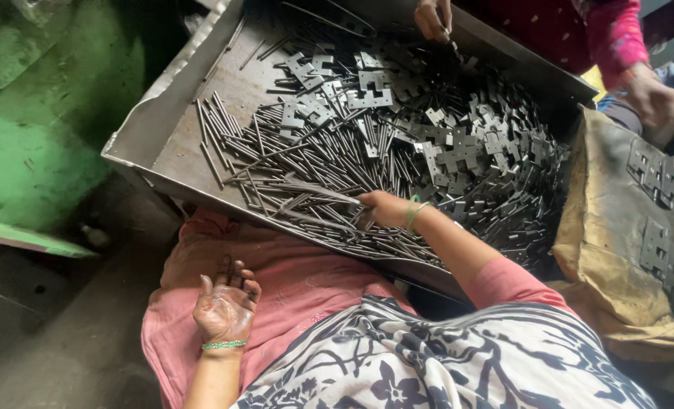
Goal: The person picks metal rods and flat metal plates from a tray, inserts the rods into the plates, and places the assembled units into a sack. The person repeats this process continuously, handling the components by hand.
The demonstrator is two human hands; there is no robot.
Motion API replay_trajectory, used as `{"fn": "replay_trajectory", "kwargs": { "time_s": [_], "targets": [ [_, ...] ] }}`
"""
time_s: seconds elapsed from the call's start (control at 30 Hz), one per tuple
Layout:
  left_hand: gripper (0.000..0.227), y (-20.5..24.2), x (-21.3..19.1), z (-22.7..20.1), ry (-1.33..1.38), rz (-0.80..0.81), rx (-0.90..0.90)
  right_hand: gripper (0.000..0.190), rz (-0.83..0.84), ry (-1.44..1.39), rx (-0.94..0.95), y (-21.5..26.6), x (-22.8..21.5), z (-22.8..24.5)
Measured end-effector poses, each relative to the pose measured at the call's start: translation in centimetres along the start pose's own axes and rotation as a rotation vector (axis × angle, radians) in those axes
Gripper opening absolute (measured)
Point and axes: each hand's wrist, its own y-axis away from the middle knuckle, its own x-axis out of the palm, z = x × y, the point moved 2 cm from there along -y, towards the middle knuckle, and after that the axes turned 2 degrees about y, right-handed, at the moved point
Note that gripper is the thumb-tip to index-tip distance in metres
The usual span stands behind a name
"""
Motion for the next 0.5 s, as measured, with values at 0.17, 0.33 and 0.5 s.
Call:
{"fn": "replay_trajectory", "kwargs": {
  "time_s": [0.17, 0.33, 0.5],
  "targets": [
    [0.05, 0.0, 0.1, 0.2, -0.023, -0.014, 0.0, 0.069, -0.17, -0.615, 0.123, 4.3, -2.7, 0.5],
    [0.051, -0.3, 0.1, 0.4, -0.015, -0.022, 0.012, 0.101, -0.434, 0.625, -0.047, 6.4, -1.9, 7.7],
    [0.05, 0.0, 0.1, 0.1, -0.042, -0.025, 0.02, 0.116, -0.309, 0.813, 0.071, 5.6, -1.1, 11.1]
  ]
}}
